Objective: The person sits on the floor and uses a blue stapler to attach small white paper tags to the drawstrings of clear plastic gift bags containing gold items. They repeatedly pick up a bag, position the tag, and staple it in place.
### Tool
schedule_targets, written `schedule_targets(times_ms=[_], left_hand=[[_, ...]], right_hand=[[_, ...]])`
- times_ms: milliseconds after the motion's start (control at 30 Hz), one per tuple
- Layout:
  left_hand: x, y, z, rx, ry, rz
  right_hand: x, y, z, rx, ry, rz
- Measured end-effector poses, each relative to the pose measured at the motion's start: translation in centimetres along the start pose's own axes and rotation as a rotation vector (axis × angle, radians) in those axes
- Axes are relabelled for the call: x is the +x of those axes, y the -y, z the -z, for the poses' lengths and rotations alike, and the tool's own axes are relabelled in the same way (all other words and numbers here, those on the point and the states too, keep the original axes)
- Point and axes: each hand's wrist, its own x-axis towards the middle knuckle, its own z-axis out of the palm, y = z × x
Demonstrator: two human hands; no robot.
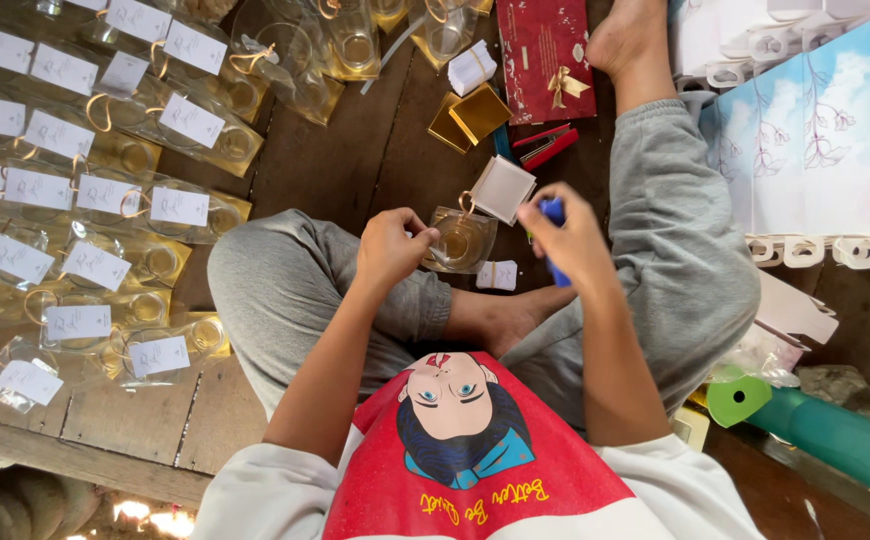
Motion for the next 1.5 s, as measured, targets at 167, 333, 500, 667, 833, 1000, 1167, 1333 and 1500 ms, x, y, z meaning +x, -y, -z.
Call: schedule_targets(times_ms=[167, 333, 500, 667, 833, 1000, 1167, 1333, 1500], left_hand=[[-1.9, 1.4, 0.1, -0.065, 0.038, 0.002], [-1.4, 2.2, 1.1, -0.105, 0.027, -0.038], [0.6, -3.6, 4.2, -0.033, -0.081, -0.141], [4.0, -6.0, 3.0, 0.06, 0.179, -0.246], [8.5, -5.4, 1.6, -0.057, 0.092, -0.311], [9.8, -4.3, 0.7, 0.06, 0.14, -0.217], [9.1, -4.0, 1.0, 0.046, 0.155, -0.178], [3.8, -4.8, 2.3, -0.117, -0.35, -0.301], [-2.5, -2.9, 1.8, 0.076, -0.213, -0.232]], right_hand=[[0.0, -5.2, -2.4, 0.293, 0.058, -0.173], [0.9, -5.8, -3.2, 0.41, 0.018, -0.145], [1.3, -8.0, -3.4, 0.446, 0.026, -0.135], [0.9, -8.7, -4.0, 0.483, 0.055, -0.126], [1.6, -9.6, -4.5, 0.499, 0.104, -0.136], [1.2, -8.2, -6.2, 0.672, -0.032, -0.05], [1.1, -7.7, -8.1, 0.652, -0.138, 0.001], [1.3, -6.6, -9.6, 0.529, -0.28, 0.028], [2.2, -8.2, -9.8, 0.436, -0.325, -0.008]])
